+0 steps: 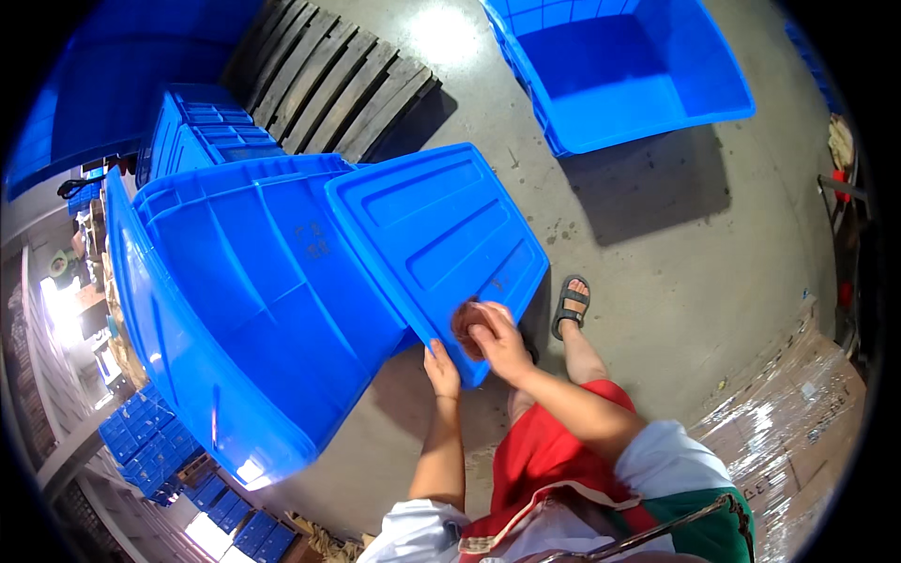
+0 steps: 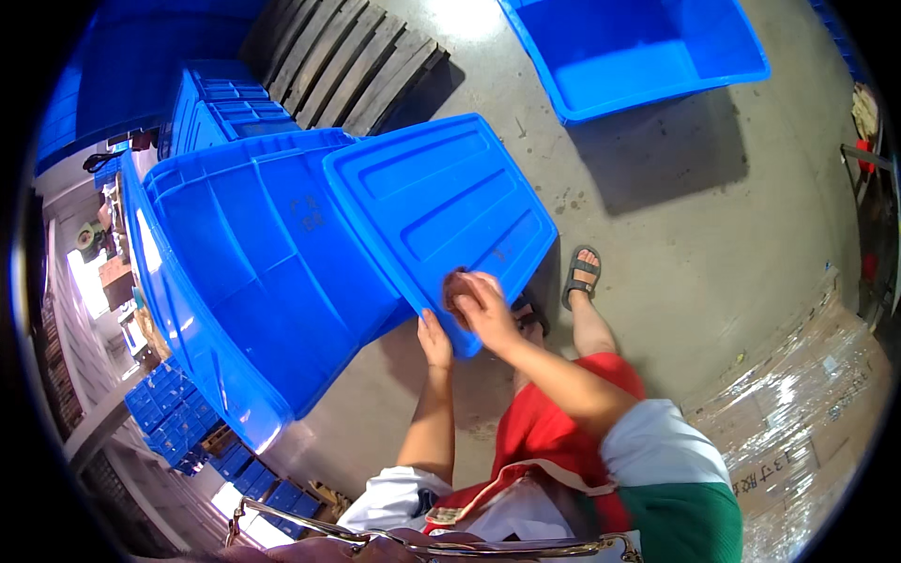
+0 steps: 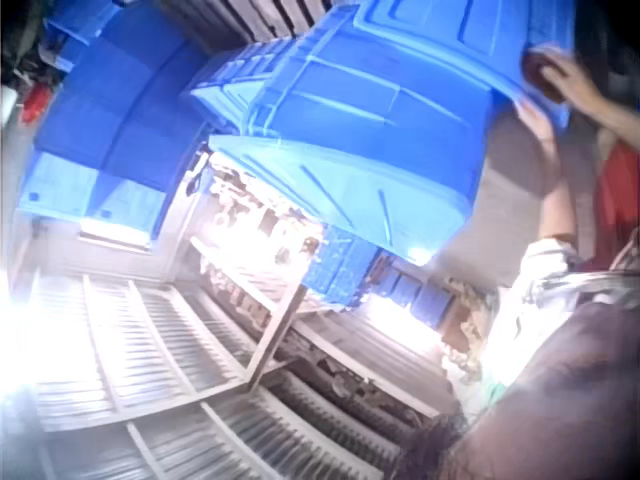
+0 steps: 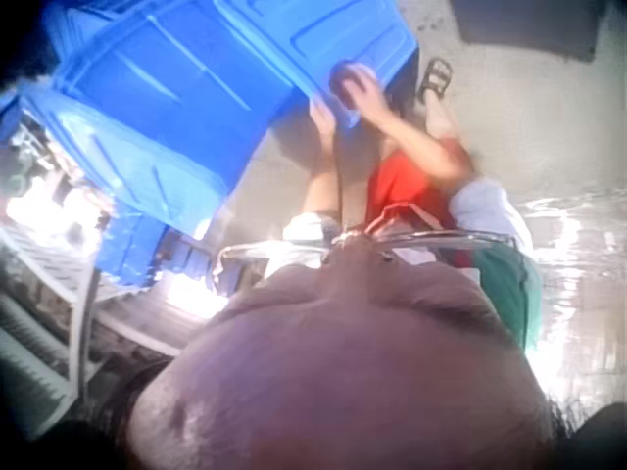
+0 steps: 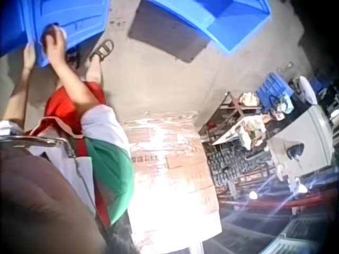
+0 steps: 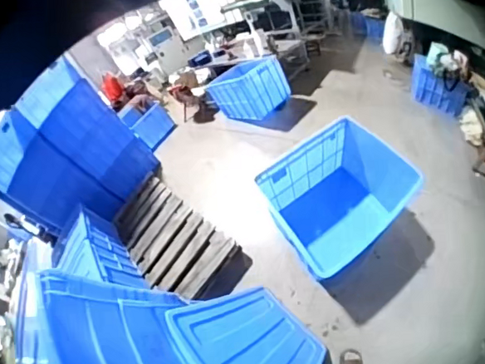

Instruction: The person picks up a cloth from a stack of bins and wipes the lid and interior of several blue storage bins by hand.

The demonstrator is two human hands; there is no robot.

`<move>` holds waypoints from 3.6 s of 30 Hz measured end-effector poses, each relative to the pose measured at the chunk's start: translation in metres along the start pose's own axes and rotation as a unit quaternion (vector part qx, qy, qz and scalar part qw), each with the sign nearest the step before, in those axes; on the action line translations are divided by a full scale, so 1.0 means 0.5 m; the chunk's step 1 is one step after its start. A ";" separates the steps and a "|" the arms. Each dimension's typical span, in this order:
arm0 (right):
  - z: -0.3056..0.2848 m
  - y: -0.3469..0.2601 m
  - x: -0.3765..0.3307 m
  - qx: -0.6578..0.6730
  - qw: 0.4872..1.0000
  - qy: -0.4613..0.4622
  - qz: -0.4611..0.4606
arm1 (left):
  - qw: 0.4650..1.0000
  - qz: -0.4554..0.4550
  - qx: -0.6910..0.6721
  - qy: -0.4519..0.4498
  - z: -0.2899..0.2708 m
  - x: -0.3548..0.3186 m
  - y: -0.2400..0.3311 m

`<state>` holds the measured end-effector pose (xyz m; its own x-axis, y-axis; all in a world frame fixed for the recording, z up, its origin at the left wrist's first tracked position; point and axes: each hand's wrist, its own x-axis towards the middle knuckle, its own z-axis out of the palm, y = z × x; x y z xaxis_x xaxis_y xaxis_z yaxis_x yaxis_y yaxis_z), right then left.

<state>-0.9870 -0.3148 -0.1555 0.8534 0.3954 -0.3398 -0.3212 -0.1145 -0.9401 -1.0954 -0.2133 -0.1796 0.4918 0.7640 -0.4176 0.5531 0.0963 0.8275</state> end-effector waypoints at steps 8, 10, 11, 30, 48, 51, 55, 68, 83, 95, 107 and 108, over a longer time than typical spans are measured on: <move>0.274 0.126 0.356 -0.079 0.971 0.054 -0.218 | 0.998 -0.056 0.041 -0.007 -0.033 0.009 0.017; 0.258 0.215 0.430 -0.130 0.972 0.095 -0.173 | 0.996 -0.071 0.051 0.012 -0.031 0.006 0.033; 0.246 0.272 0.467 -0.171 0.965 0.150 -0.132 | 0.991 -0.091 0.097 0.008 -0.038 0.006 0.029; 0.236 0.347 0.653 -0.084 0.971 0.100 -0.202 | 0.962 -0.183 0.180 0.095 -0.053 -0.008 0.018; -0.081 0.851 0.540 -0.283 0.955 0.090 0.019 | 0.956 -0.137 0.207 0.155 -0.033 -0.018 -0.056; -0.127 0.871 0.407 -0.305 0.941 0.124 0.077 | 0.961 -0.117 0.220 0.122 -0.040 -0.018 -0.019; -0.145 0.856 0.270 -0.370 0.884 0.131 0.252 | 0.971 -0.102 0.197 0.084 -0.026 0.005 0.023; -0.132 0.796 0.340 -0.389 0.901 0.098 0.162 | 0.982 -0.081 0.142 0.090 -0.006 0.039 0.034; -0.103 0.734 0.577 -0.384 0.917 -0.007 0.108 | 0.975 -0.050 0.171 0.136 -0.062 0.032 -0.019; -0.245 0.452 0.197 0.043 0.963 -0.007 0.266 | 0.990 -0.063 0.100 0.072 -0.030 0.031 0.032; -0.509 -0.088 0.497 0.259 0.945 0.195 0.050 | 0.952 0.139 0.268 -0.051 0.205 0.059 0.220; -0.511 -0.078 0.547 0.229 0.947 0.213 0.069 | 0.955 0.139 0.252 -0.072 0.251 0.110 0.260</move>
<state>-0.6361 -0.4351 -0.2193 0.8466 -0.0100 -0.5321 -0.5037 0.3078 -0.8072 -0.9123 -0.2387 -0.1420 0.7343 0.6157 -0.2858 0.6230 -0.4442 0.6438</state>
